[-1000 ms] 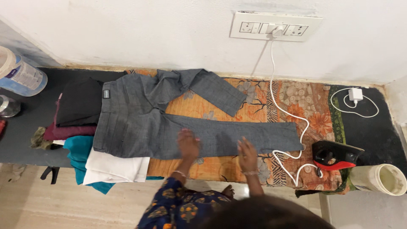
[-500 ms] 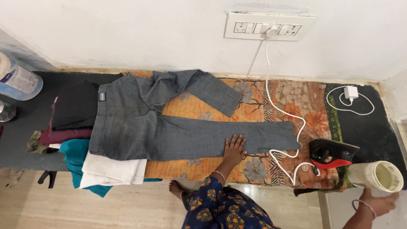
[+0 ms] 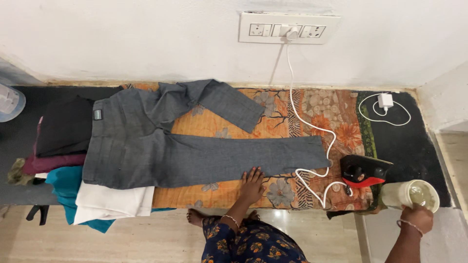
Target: The person lays a pair of gray trousers on a table, sprinkles water on them from a cup, and then uses an electric iron to press the fabric. The person irons one leg of the trousers while smoothing the fabric with their other hand.
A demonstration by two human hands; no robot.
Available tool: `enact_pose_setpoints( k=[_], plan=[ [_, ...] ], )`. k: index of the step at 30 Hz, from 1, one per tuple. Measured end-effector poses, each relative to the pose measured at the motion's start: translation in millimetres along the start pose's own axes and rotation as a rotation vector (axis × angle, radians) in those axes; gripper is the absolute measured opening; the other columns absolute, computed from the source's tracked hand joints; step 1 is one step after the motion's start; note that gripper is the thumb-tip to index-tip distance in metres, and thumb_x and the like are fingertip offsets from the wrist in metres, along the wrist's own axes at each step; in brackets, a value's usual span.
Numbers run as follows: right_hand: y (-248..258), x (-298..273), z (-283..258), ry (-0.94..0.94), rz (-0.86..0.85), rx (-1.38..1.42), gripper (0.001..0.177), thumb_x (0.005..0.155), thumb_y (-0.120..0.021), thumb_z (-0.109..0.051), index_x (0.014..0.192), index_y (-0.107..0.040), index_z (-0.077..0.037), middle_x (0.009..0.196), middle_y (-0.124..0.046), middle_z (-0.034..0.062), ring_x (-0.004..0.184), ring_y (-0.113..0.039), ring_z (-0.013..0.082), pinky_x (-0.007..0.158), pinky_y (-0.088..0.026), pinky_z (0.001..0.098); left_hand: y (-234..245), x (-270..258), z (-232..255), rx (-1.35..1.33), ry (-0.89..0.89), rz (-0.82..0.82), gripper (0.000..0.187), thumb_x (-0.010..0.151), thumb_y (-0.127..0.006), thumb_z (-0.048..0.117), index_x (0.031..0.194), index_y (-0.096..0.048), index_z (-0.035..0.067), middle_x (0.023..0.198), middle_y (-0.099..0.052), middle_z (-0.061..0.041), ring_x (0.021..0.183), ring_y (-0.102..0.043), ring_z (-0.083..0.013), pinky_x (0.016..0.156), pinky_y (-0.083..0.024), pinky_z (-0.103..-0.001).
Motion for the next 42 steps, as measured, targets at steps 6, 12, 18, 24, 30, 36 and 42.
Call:
enact_pose_setpoints(
  k=[6, 12, 18, 24, 30, 36, 42],
  plan=[
    [45.5, -69.6, -0.6, 0.083, 0.174, 0.12, 0.009, 0.099, -0.075, -0.025, 0.102, -0.077, -0.017, 0.101, -0.075, 0.0068, 0.097, -0.068, 0.025, 0.091, -0.059, 0.036, -2.7, -7.3, 21.8, -0.076, -0.213, 0.165, 0.072, 0.093, -0.064, 0.042, 0.158, -0.045, 0.018, 0.174, -0.013, -0.014, 0.157, -0.009, -0.0431, 0.12, -0.012, -0.061],
    [55.4, -111.0, 14.1, 0.689, -0.026, 0.454, 0.018, 0.081, -0.069, -0.004, 0.091, -0.078, -0.015, 0.098, -0.075, 0.0126, 0.085, -0.075, 0.0239, 0.087, -0.061, 0.0413, -17.1, -16.0, 97.4, -0.066, -0.62, 0.275, 0.098, 0.092, -0.063, 0.072, 0.165, -0.03, 0.016, 0.173, -0.02, -0.027, 0.16, -0.016, -0.0454, 0.124, -0.02, -0.064],
    [49.4, -171.8, -61.0, 0.813, 0.042, 0.706, 0.022, 0.069, -0.079, -0.01, 0.089, -0.073, -0.012, 0.088, -0.075, 0.0118, 0.085, -0.073, 0.031, 0.077, -0.057, 0.0457, -3.2, -40.2, 142.6, -0.293, -0.778, 0.069, 0.126, 0.076, -0.06, 0.082, 0.166, -0.028, 0.0, 0.161, -0.037, -0.026, 0.155, -0.035, -0.0446, 0.127, -0.027, -0.061],
    [106.0, -230.4, -180.7, 0.811, 0.009, 0.916, 0.026, 0.068, -0.072, 0.004, 0.09, -0.075, -0.01, 0.097, -0.074, 0.0086, 0.102, -0.069, 0.0319, 0.091, -0.056, 0.0438, 46.2, -77.2, 97.2, -0.518, -0.625, 0.158, 0.128, 0.07, -0.084, 0.066, 0.162, -0.027, -0.002, 0.162, -0.039, -0.029, 0.152, -0.038, -0.0444, 0.126, -0.03, -0.058],
    [117.7, -230.5, -306.4, 1.147, 0.05, 1.029, 0.026, 0.069, -0.068, 0.006, 0.092, -0.075, -0.003, 0.103, -0.074, 0.0091, 0.107, -0.069, 0.0283, 0.091, -0.057, 0.0419, 80.8, -112.3, 30.3, -0.506, -0.14, 0.334, 0.114, 0.06, -0.097, 0.045, 0.147, -0.039, -0.001, 0.14, -0.051, -0.022, 0.131, -0.049, -0.0391, 0.11, -0.035, -0.052],
    [132.2, -230.3, -373.4, 1.366, -0.045, 1.089, 0.02, 0.071, -0.072, -0.002, 0.09, -0.074, -0.002, 0.1, -0.073, 0.009, 0.107, -0.066, 0.0284, 0.094, -0.054, 0.0423, 99.1, -134.5, -11.7, -0.565, -0.154, 0.509, 0.083, 0.072, -0.092, 0.04, 0.136, -0.055, 0.001, 0.137, -0.058, -0.02, 0.129, -0.056, -0.0375, 0.109, -0.044, -0.048],
    [155.3, -222.3, -389.3, 1.423, -0.181, 0.856, 0.016, 0.073, -0.075, -0.016, 0.084, -0.074, -0.004, 0.092, -0.071, 0.0071, 0.098, -0.066, 0.0277, 0.096, -0.05, 0.0532, 78.9, -128.2, -15.2, -0.425, -0.169, 0.599, 0.07, 0.076, -0.089, 0.042, 0.128, -0.063, 0.003, 0.134, -0.062, -0.02, 0.128, -0.056, -0.0373, 0.11, -0.044, -0.049]
  ],
)
Point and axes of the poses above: each hand's wrist, its own x-axis towards the middle knuckle, its own y-axis out of the back of the hand, z = x × y, the point moved 3 cm from there along x, towards the middle knuckle
